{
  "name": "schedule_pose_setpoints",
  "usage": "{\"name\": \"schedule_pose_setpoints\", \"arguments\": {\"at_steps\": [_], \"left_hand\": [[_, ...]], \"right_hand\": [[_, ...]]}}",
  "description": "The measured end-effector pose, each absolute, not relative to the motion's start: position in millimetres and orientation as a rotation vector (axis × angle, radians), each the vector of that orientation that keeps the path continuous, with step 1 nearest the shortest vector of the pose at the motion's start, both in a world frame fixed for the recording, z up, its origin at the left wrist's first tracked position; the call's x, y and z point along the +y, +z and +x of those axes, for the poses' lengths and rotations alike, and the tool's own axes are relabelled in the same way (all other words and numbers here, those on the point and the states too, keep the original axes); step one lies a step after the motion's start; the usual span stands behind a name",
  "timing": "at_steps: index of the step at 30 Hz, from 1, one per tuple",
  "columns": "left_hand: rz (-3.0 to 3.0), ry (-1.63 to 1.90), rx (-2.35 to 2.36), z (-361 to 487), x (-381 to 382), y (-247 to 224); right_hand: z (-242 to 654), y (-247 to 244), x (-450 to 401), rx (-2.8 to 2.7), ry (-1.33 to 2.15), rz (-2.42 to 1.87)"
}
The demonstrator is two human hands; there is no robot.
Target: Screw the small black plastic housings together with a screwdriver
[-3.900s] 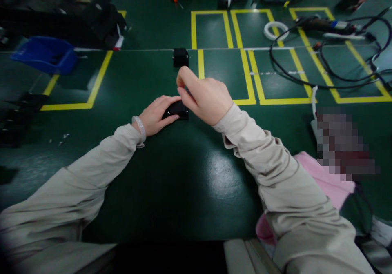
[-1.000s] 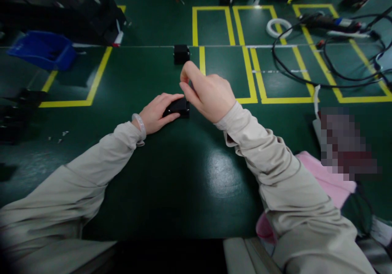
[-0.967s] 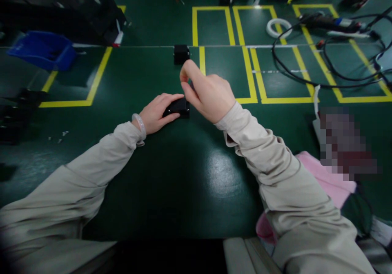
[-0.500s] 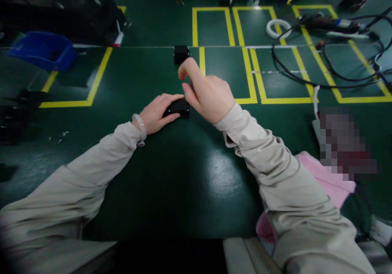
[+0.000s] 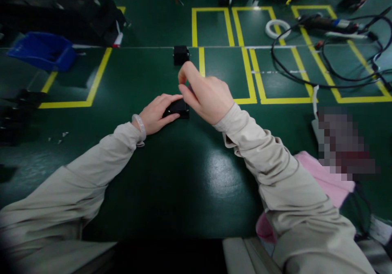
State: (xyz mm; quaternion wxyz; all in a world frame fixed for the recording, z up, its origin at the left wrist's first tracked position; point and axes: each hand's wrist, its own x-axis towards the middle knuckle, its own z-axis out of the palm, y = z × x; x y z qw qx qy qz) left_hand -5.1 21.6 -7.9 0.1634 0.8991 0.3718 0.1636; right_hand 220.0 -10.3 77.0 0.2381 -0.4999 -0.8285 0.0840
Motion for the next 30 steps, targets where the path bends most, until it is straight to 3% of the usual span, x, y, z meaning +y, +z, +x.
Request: {"name": "schedule_pose_setpoints", "arguments": {"at_steps": [30], "left_hand": [[2.575,0.471,1.072,-3.4,21.7,-7.6]], "right_hand": [[218.8,82.1,-12.2,-2.355,0.237,-1.430]]}}
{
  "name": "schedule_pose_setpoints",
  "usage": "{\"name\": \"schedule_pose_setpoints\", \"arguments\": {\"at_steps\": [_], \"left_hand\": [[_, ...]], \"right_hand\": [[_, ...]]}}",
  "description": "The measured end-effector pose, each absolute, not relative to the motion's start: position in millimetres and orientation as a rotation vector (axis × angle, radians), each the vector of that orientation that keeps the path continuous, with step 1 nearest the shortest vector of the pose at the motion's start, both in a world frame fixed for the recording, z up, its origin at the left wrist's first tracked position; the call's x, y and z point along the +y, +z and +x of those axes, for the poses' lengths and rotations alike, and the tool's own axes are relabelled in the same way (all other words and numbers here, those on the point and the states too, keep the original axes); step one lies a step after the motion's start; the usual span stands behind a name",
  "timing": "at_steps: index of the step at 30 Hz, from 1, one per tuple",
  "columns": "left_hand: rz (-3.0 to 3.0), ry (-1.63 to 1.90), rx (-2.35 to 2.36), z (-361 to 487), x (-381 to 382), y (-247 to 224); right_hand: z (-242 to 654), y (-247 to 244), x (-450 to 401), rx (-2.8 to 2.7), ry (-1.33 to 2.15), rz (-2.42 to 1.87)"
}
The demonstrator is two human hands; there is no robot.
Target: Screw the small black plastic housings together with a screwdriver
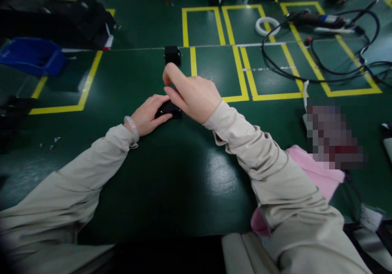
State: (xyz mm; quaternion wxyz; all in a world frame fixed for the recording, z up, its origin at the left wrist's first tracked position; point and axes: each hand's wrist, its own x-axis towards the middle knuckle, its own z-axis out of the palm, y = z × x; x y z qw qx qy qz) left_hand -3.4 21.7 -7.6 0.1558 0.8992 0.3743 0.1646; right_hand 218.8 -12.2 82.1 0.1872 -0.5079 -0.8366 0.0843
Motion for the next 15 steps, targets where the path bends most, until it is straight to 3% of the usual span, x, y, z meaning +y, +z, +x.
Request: {"name": "schedule_pose_setpoints", "arguments": {"at_steps": [15], "left_hand": [[2.572,0.462,1.077,-4.2,22.3,-7.9]], "right_hand": [[218.2,84.6,-11.9,-2.373,0.203,-1.481]]}}
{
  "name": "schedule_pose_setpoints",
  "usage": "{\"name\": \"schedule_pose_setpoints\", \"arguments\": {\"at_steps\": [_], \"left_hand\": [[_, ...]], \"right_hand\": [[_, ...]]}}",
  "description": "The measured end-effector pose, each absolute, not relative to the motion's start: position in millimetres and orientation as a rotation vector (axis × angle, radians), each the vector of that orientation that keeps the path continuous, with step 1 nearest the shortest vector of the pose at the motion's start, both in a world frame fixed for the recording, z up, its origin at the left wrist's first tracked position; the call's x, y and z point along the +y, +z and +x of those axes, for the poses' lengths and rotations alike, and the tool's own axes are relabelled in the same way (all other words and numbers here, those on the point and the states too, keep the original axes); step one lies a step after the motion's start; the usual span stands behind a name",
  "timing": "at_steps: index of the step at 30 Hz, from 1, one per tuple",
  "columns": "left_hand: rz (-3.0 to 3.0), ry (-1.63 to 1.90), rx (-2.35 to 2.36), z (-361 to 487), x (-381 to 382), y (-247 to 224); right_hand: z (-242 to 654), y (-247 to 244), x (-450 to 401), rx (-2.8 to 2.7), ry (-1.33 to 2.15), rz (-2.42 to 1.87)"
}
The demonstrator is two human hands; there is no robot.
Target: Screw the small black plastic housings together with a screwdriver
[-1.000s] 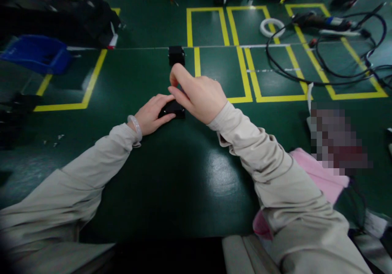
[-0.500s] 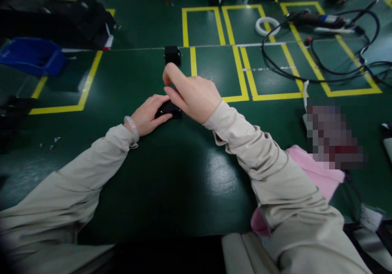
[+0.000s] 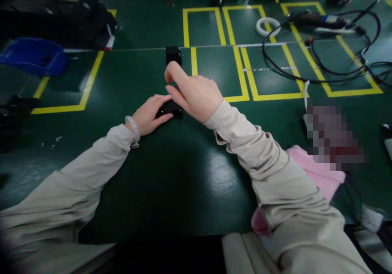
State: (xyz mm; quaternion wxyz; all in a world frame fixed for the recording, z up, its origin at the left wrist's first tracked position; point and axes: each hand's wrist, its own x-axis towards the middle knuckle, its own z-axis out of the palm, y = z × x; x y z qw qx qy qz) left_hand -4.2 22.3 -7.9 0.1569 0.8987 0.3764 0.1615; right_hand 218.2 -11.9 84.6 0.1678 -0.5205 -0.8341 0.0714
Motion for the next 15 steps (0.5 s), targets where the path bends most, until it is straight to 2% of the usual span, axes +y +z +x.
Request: {"name": "schedule_pose_setpoints", "arguments": {"at_steps": [15], "left_hand": [[2.560,0.470,1.071,-5.4,22.3,-8.3]], "right_hand": [[219.5,82.0,-10.2,-2.363,0.146,-1.466]]}}
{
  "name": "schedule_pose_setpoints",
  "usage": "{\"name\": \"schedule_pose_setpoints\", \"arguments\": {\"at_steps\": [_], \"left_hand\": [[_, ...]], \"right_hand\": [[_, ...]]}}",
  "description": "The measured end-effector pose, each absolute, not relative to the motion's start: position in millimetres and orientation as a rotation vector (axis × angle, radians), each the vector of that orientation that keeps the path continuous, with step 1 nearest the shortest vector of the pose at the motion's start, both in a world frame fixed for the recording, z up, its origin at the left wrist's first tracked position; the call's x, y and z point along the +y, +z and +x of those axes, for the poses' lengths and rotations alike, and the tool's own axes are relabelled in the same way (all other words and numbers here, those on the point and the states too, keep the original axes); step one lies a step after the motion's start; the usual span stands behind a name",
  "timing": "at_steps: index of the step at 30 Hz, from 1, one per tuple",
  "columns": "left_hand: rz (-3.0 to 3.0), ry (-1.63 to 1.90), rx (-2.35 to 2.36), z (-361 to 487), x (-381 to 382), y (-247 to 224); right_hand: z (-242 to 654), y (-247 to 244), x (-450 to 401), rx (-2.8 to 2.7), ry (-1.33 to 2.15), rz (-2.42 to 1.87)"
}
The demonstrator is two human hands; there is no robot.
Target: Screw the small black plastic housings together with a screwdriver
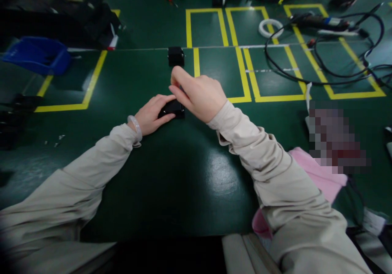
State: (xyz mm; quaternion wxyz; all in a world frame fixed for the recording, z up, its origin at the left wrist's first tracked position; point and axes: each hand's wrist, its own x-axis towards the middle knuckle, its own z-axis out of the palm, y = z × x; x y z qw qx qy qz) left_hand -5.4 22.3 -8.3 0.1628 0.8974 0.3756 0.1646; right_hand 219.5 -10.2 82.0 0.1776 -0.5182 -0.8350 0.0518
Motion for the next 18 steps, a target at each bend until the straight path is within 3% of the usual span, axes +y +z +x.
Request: {"name": "schedule_pose_setpoints", "arguments": {"at_steps": [18], "left_hand": [[2.558,0.461,1.072,-6.6,22.4,-9.4]], "right_hand": [[218.4,81.5,-10.4,-2.343,0.171,-1.465]]}}
